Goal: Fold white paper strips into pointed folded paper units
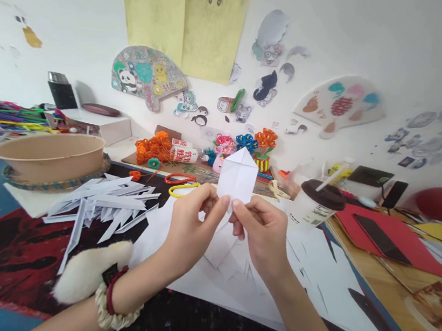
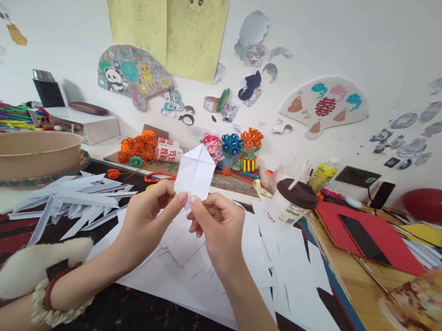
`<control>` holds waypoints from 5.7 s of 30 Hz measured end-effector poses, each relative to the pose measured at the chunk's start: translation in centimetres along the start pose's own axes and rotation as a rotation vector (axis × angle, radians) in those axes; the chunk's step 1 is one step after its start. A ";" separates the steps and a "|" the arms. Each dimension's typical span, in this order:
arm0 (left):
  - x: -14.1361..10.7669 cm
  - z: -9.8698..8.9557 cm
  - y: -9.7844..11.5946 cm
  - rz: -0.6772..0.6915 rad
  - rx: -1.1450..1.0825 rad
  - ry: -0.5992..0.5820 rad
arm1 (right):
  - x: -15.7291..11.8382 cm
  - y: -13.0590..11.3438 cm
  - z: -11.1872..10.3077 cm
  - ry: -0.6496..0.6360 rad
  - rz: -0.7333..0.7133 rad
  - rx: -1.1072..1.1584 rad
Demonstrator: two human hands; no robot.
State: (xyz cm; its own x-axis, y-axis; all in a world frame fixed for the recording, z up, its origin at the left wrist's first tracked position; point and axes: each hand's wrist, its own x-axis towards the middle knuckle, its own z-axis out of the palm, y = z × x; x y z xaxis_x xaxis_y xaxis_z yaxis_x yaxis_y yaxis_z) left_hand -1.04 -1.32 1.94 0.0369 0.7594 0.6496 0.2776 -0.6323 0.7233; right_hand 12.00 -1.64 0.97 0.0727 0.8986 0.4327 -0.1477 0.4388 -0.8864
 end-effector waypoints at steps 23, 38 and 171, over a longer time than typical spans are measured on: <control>-0.5 0.7 0.0 0.061 0.081 0.082 | 0.0 0.0 0.3 -0.012 0.099 0.127; -0.4 0.7 0.1 0.120 0.088 0.094 | 0.3 -0.2 -0.3 -0.103 0.181 0.148; 0.3 -0.3 0.2 -0.165 -0.226 -0.254 | 0.6 -0.5 -0.8 0.041 0.069 0.095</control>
State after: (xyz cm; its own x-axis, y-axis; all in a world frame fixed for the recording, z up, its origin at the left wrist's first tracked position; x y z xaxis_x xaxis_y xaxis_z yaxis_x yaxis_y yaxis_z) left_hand -1.21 -1.26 2.39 0.2546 0.8498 0.4615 0.0816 -0.4944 0.8654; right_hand 12.94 -1.29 1.51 0.0989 0.9268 0.3623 -0.2465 0.3756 -0.8934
